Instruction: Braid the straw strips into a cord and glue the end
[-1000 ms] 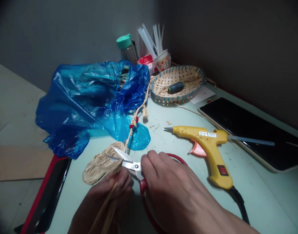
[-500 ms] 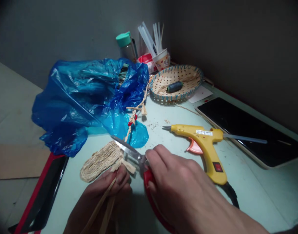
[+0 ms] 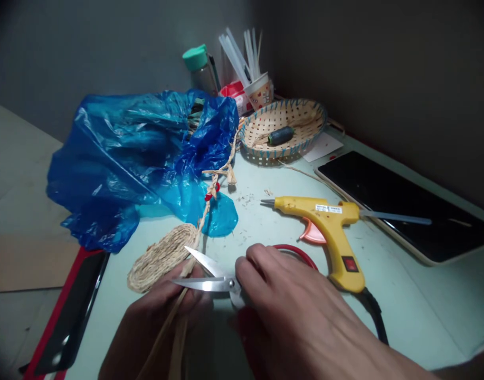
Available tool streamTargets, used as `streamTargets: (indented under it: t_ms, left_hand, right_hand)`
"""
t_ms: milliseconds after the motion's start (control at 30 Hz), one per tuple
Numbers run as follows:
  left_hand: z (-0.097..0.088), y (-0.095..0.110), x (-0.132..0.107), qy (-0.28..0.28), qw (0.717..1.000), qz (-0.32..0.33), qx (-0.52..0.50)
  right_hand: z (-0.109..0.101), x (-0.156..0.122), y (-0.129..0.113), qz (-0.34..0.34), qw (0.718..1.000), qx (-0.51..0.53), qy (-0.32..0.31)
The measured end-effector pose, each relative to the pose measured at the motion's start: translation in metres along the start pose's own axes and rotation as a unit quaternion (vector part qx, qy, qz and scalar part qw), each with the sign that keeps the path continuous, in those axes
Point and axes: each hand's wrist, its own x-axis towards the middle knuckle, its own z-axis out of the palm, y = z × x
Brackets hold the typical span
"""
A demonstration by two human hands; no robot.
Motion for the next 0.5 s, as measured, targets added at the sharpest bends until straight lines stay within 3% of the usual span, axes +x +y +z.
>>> streamTargets:
  t_ms: [200,333,500]
  left_hand:
    - [-0.003,-0.007,0.002,-0.055,0.998,0.029,-0.014]
    - [-0.004,-0.011,0.002,-0.050,0.998,0.040,-0.007]
    - [-0.004,-0.008,0.002,-0.040,0.998,0.039,0.014]
  right_hand:
    - [0.011,0.011,0.004,-0.015,0.998,-0.031,0.061]
    - [0.010,0.017,0.002,-0.043,0.990,-0.065,0.118]
    - [0.008,0.022,-0.002,-0.050,0.987,-0.080,0.129]
